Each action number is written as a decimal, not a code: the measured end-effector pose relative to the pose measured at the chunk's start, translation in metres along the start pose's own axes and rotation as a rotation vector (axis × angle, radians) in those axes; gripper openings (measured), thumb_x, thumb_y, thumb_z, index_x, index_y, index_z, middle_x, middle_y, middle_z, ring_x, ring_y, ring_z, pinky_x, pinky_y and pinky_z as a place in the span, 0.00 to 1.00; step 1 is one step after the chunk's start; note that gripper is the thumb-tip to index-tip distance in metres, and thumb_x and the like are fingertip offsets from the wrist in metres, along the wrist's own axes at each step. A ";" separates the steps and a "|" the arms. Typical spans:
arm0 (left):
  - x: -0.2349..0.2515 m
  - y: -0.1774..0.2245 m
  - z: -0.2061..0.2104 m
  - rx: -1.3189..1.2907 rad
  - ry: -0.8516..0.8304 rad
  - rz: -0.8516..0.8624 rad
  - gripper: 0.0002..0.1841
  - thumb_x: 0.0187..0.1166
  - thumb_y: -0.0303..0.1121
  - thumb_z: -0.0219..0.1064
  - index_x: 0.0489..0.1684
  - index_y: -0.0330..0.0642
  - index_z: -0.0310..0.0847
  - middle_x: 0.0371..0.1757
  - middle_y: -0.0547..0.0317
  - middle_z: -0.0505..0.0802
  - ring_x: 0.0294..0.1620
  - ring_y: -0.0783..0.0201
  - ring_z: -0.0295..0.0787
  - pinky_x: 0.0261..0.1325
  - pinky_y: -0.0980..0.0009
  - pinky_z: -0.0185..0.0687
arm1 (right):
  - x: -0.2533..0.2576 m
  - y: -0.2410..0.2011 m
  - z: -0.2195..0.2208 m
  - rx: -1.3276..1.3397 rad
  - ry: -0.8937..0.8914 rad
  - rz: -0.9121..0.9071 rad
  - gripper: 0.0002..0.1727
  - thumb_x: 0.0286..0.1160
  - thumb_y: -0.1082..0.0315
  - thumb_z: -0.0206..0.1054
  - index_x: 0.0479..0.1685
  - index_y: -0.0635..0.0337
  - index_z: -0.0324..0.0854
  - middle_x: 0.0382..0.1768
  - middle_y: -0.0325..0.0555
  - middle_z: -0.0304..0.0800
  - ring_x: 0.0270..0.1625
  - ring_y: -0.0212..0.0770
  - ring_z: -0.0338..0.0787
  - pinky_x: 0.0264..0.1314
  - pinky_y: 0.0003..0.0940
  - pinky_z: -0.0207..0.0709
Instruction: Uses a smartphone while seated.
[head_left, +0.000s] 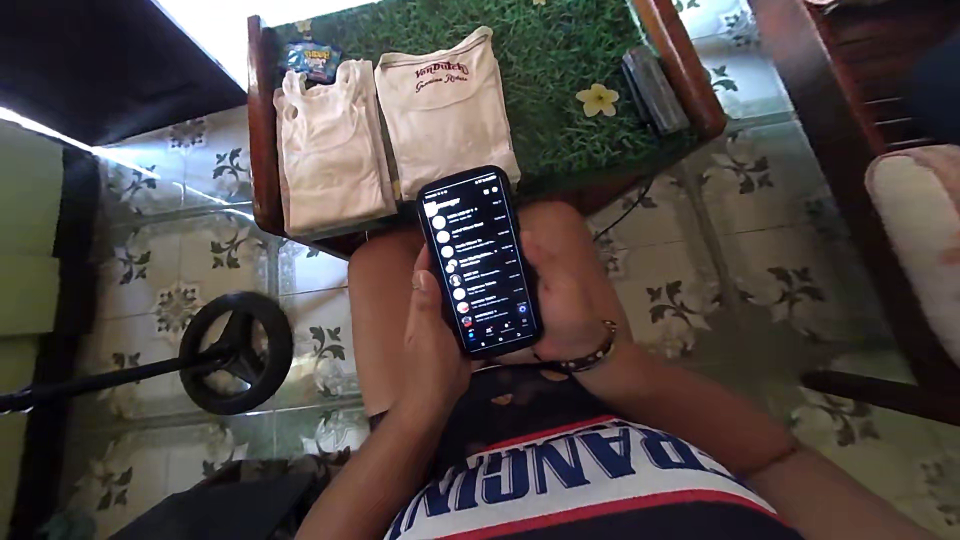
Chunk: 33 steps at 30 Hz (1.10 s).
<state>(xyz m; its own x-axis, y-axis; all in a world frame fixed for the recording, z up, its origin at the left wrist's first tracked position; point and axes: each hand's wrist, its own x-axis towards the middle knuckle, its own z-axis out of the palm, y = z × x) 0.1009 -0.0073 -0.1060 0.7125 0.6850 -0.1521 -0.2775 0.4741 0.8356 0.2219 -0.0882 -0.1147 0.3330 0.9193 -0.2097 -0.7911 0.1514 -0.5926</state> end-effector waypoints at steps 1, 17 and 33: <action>-0.001 -0.001 0.001 -0.026 0.016 -0.008 0.39 0.82 0.69 0.49 0.89 0.57 0.55 0.65 0.53 0.89 0.63 0.57 0.90 0.65 0.54 0.88 | 0.000 0.004 0.002 -0.086 0.059 -0.047 0.31 0.90 0.39 0.43 0.75 0.49 0.75 0.57 0.51 0.92 0.57 0.44 0.93 0.61 0.46 0.89; -0.007 0.011 0.000 -0.045 0.060 0.098 0.28 0.90 0.56 0.48 0.86 0.58 0.62 0.63 0.59 0.91 0.61 0.63 0.91 0.64 0.59 0.89 | -0.005 -0.017 0.014 -0.296 -0.228 -0.069 0.41 0.78 0.80 0.50 0.93 0.42 0.49 0.70 0.49 0.82 0.65 0.43 0.88 0.70 0.44 0.84; -0.008 0.006 -0.003 -0.034 0.002 0.139 0.27 0.90 0.55 0.49 0.85 0.59 0.64 0.63 0.59 0.91 0.61 0.63 0.91 0.65 0.59 0.88 | -0.001 -0.016 0.025 -0.281 -0.022 -0.022 0.22 0.93 0.59 0.49 0.80 0.50 0.71 0.59 0.50 0.90 0.58 0.41 0.92 0.65 0.40 0.87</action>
<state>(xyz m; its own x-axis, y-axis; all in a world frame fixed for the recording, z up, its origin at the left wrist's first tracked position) 0.0916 -0.0078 -0.1014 0.6647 0.7461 -0.0373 -0.3951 0.3935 0.8301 0.2216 -0.0822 -0.0851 0.3352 0.9250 -0.1789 -0.6096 0.0682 -0.7898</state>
